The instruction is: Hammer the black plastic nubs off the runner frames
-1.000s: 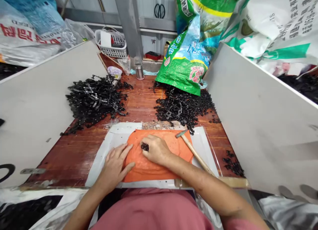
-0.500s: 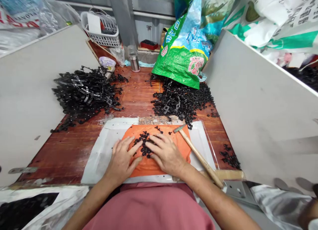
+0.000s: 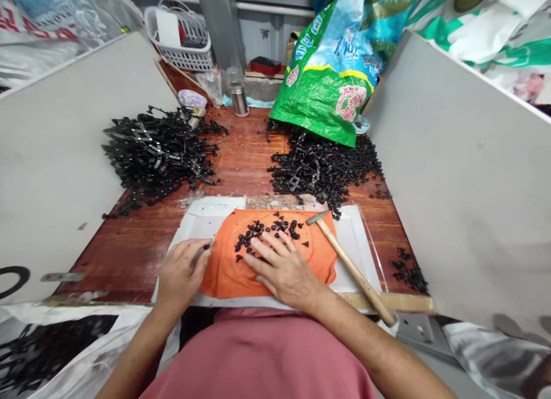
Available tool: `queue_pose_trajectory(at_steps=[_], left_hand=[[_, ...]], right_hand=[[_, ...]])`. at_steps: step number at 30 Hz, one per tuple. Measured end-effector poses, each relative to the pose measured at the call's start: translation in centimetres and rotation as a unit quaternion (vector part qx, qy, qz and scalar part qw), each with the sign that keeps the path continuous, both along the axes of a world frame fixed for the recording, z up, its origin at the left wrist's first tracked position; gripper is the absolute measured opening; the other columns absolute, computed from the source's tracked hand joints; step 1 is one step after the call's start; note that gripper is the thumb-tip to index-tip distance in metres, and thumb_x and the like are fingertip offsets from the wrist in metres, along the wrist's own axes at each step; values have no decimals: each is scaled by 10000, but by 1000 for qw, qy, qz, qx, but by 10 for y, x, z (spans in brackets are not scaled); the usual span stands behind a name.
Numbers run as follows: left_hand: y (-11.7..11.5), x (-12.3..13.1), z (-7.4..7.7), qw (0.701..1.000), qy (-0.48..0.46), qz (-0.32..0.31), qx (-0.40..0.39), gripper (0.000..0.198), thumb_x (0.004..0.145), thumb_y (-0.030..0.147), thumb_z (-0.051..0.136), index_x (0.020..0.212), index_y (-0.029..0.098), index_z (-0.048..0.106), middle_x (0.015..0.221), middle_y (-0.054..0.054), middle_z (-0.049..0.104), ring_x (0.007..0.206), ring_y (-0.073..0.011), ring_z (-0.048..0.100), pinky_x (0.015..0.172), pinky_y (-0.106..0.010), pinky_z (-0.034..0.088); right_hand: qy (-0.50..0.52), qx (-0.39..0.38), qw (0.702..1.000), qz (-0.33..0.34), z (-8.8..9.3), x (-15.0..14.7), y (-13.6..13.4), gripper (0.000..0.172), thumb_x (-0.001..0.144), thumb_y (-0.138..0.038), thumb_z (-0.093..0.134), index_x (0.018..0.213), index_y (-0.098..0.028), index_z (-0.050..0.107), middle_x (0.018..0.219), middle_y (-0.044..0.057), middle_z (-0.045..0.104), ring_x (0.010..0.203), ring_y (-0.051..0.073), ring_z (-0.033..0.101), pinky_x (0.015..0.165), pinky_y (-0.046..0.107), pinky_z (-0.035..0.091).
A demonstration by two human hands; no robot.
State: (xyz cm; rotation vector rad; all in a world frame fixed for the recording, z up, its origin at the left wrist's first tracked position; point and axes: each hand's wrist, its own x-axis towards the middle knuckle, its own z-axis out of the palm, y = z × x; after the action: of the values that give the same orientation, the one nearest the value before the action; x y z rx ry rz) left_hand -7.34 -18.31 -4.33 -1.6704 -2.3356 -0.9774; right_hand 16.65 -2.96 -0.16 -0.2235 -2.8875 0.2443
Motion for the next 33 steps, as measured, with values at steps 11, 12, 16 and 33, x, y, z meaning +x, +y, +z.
queue_pose_trajectory(at_steps=[11,12,16,33], left_hand=[[7,-20,-18,997,6,16,-77,230,964,197,444,924,186,671,891,-92,704,905,-267,647,880,-423,534],[7,-21,-17,997,0,17,-73,231,962,197,443,895,196,664,879,-86,706,897,-261,651,873,-416,536],[6,-12,-1,996,-76,16,-40,165,947,234,500,953,207,663,908,-48,729,869,-220,682,847,-367,552],[31,4,20,985,-61,-134,-92,190,998,254,516,1028,217,700,938,-38,714,911,-204,652,858,-358,511]], right_hand=[[-45,78,985,-150,-3,26,33,694,960,-512,632,1556,-219,432,1629,150,357,1515,384,273,1206,701,140],[-39,77,982,-165,0,23,31,672,967,-489,629,1550,-209,443,1626,151,363,1517,385,268,1209,692,150],[-37,46,995,-80,4,-10,10,678,948,-490,660,1544,-246,448,1629,100,373,1532,342,244,1240,657,131],[44,3,995,-84,8,-13,2,201,1026,-248,524,1039,-251,725,901,25,685,908,201,541,1117,483,289]])
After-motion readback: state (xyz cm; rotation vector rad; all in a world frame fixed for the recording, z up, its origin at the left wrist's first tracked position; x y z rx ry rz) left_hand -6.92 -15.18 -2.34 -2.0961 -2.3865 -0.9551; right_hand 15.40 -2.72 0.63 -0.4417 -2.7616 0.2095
